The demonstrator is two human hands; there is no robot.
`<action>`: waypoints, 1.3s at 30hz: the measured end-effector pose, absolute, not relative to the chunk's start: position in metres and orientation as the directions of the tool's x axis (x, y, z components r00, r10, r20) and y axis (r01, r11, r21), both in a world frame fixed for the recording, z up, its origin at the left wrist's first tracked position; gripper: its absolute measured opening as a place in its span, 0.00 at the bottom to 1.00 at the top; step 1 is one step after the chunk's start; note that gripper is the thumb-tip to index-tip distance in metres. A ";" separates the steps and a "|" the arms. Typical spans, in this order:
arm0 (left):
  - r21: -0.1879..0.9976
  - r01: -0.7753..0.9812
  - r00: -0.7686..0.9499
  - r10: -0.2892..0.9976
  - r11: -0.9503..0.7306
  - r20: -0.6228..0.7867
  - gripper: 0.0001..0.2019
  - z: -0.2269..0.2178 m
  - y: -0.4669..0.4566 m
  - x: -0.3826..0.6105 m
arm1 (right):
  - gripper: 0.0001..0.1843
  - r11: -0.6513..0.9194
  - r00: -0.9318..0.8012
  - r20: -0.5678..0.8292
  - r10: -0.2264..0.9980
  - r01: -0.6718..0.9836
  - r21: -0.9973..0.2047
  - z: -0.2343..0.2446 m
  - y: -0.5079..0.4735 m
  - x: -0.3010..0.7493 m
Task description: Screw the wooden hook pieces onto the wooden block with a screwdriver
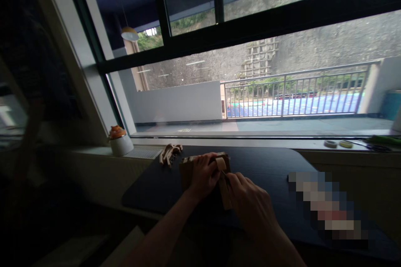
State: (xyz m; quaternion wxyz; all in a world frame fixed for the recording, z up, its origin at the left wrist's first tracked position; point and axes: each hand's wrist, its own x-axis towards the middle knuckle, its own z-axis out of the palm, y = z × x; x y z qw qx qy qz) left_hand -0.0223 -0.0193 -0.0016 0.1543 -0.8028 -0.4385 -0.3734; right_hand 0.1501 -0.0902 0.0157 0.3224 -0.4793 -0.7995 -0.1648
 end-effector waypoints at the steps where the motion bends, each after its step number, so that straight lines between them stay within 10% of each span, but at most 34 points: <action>1: 0.078 0.821 0.336 0.588 -0.566 0.736 0.13 -0.002 -0.019 -0.022 | 0.09 0.492 -0.330 0.675 0.660 0.869 -0.057 0.015 -0.090 0.150; 22: 0.085 0.821 0.326 0.587 -0.564 0.741 0.16 -0.002 -0.019 -0.021 | 0.14 0.436 -0.105 0.615 0.781 0.797 -0.418 0.018 -0.076 0.140; 39: 0.093 0.823 0.318 0.590 -0.560 0.742 0.11 0.001 -0.018 -0.021 | 0.14 0.469 -0.162 0.590 0.791 0.780 -0.415 0.007 -0.082 0.144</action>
